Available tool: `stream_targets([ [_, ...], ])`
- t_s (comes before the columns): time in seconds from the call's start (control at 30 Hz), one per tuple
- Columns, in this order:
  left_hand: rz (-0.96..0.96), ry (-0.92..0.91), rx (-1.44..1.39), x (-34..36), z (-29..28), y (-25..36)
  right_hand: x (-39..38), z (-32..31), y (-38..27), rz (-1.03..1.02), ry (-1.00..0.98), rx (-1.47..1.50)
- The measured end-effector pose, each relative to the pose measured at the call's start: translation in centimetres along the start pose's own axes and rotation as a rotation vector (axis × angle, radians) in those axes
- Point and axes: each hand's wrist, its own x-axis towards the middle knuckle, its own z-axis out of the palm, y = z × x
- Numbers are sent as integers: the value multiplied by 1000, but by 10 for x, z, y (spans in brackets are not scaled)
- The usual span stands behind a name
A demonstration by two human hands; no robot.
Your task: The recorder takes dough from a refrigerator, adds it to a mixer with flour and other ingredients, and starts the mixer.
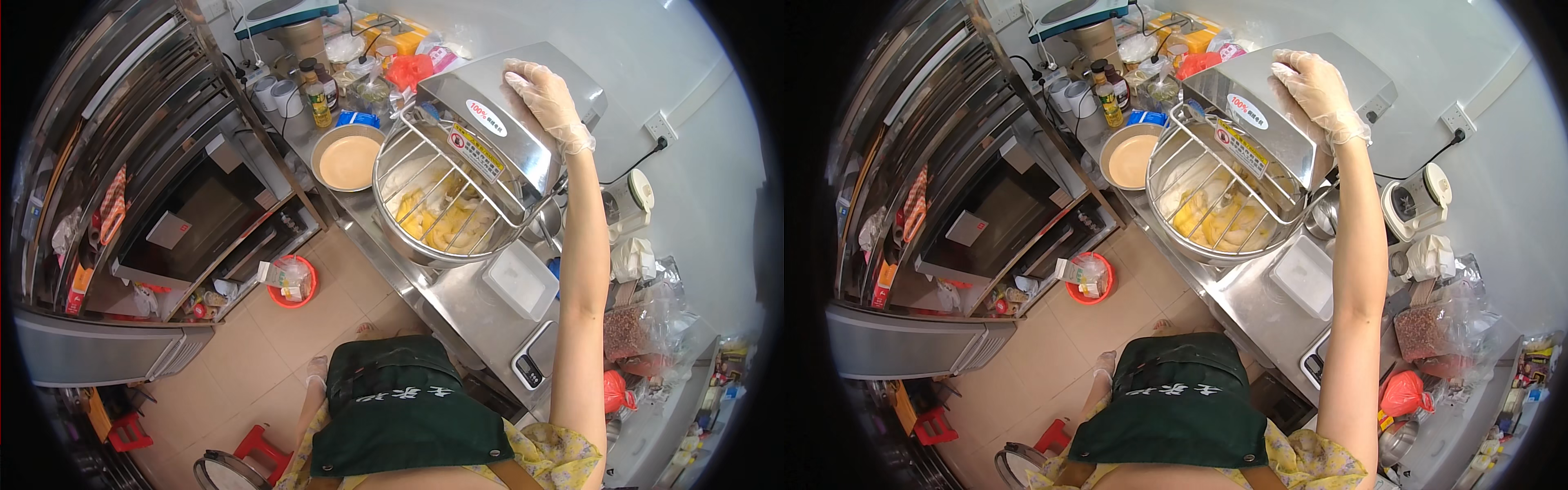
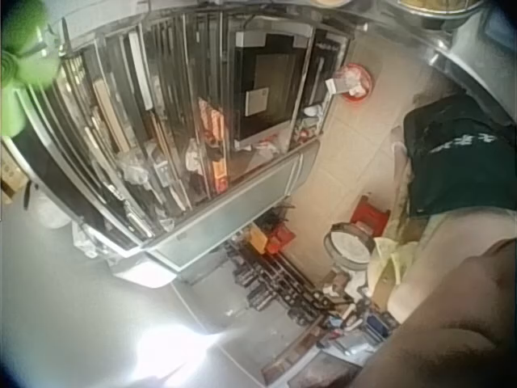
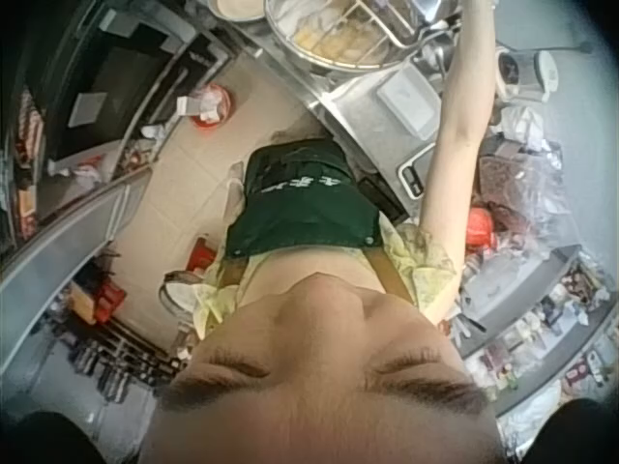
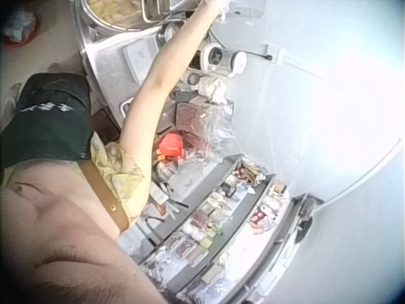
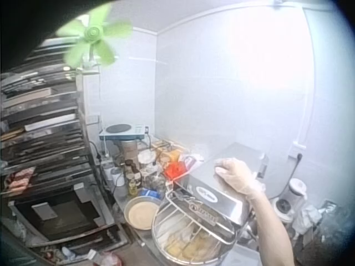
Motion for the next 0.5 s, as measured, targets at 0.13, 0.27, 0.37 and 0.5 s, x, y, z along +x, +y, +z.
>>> stream_targets([
  [0.13,40,6,44,2,3,-2,0,0,0,-11,0,-10],
  [0.27,2,-9,13,-1,-1,3,-1,1,1,-19,13,-4],
  [0.37,-21,-14,-33,-4,-5,7,0,0,3,-12,10,-25],
  [0.5,-59,-12,-87,-4,-3,4,1,1,2,-6,0,-6],
])
